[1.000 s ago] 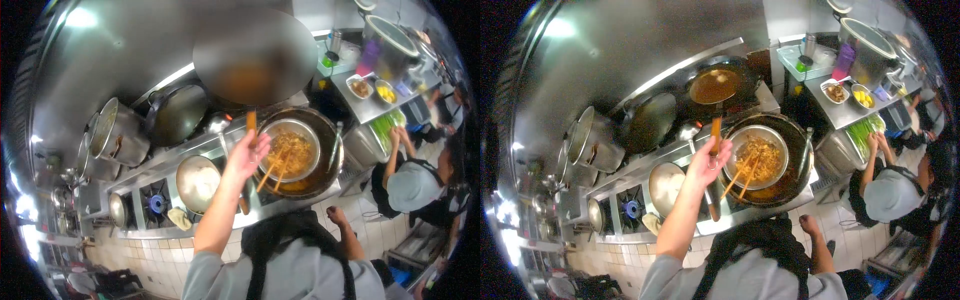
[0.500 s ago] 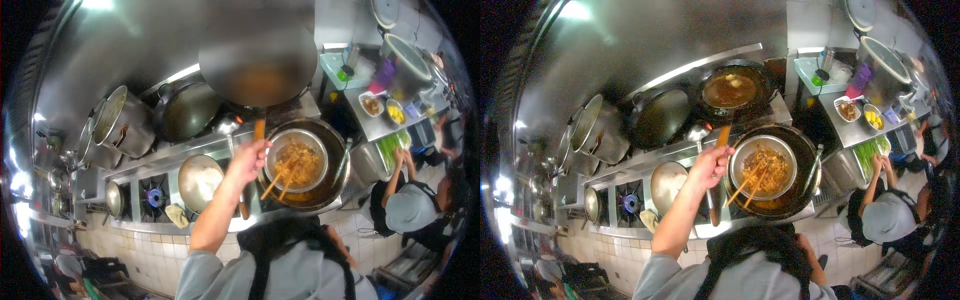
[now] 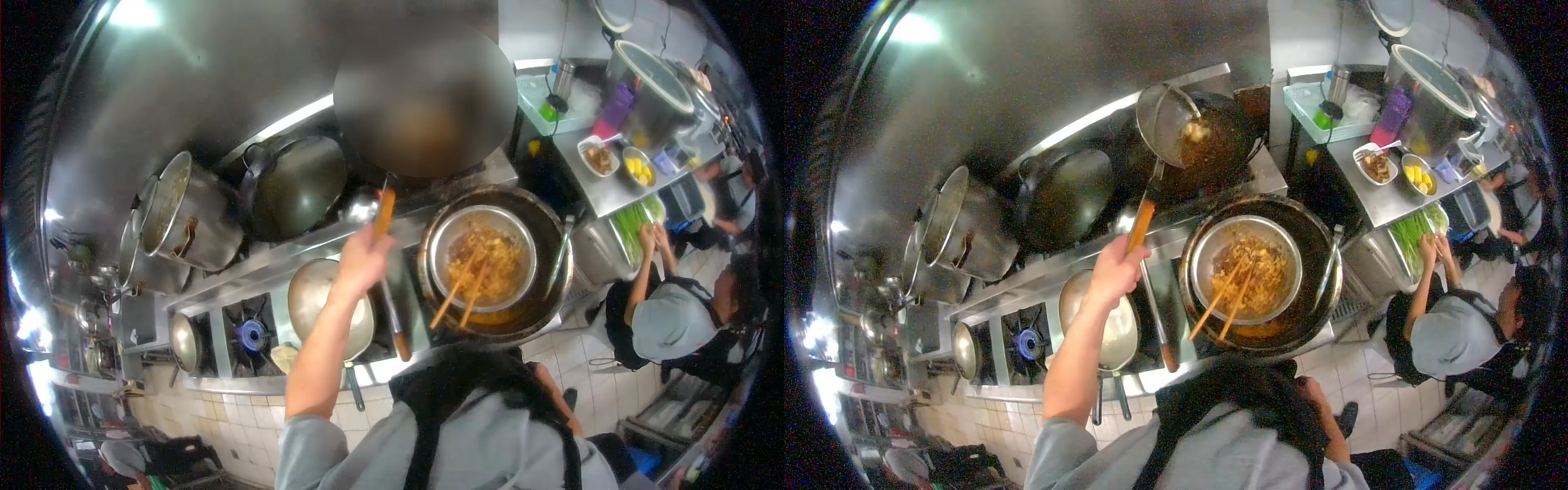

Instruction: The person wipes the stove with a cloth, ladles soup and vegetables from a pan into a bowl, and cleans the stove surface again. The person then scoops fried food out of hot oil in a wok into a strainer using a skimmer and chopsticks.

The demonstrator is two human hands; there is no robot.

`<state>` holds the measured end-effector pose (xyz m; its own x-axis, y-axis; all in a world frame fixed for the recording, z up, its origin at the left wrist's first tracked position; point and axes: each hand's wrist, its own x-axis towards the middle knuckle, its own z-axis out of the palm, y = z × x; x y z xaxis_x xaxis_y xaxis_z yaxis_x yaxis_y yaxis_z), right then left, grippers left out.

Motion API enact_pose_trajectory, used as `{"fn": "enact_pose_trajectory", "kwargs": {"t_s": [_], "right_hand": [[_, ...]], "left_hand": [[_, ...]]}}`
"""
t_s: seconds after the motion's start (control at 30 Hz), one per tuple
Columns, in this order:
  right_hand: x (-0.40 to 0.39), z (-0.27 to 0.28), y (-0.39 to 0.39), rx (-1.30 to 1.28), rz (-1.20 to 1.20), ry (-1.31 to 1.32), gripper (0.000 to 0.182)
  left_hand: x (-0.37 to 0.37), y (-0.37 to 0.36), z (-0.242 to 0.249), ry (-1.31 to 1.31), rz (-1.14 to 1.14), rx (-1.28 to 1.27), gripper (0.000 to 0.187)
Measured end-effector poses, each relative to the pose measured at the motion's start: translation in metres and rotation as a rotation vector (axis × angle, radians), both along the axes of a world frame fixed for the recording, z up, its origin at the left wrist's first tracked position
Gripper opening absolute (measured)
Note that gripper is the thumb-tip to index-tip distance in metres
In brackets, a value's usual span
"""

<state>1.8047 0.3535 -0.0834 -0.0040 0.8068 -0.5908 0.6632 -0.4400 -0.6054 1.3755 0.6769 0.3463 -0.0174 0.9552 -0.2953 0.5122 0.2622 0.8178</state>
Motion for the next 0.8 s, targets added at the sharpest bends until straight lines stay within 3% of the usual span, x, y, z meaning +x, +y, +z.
{"fn": "enact_pose_trajectory", "kwargs": {"t_s": [0.03, 0.1, 0.23, 0.3, 0.57, 0.8], "right_hand": [[-0.002, 0.009, 0.002, 0.001, 0.012, 0.005, 0.031], [-0.006, 0.02, 0.005, -0.001, 0.023, 0.01, 0.03], [-0.003, 0.011, 0.004, -0.03, -0.009, 0.038, 0.029], [-0.002, 0.01, 0.003, -0.031, -0.012, 0.067, 0.029], [-0.005, 0.011, -0.001, -0.04, -0.011, 0.018, 0.033], [-0.004, 0.005, 0.001, -0.022, -0.017, 0.031, 0.034]], "left_hand": [[-0.005, -0.001, -0.005, -0.001, 0.0, -0.003, 0.029], [-0.013, -0.003, -0.021, 0.144, -0.081, 0.262, 0.036], [-0.006, -0.013, -0.011, 0.202, -0.049, 0.293, 0.037], [-0.001, -0.016, -0.002, 0.321, -0.039, 0.449, 0.036], [-0.03, -0.001, -0.001, 0.477, 0.005, 0.54, 0.039], [-0.034, 0.0, -0.013, 0.435, 0.056, 0.45, 0.036]]}}
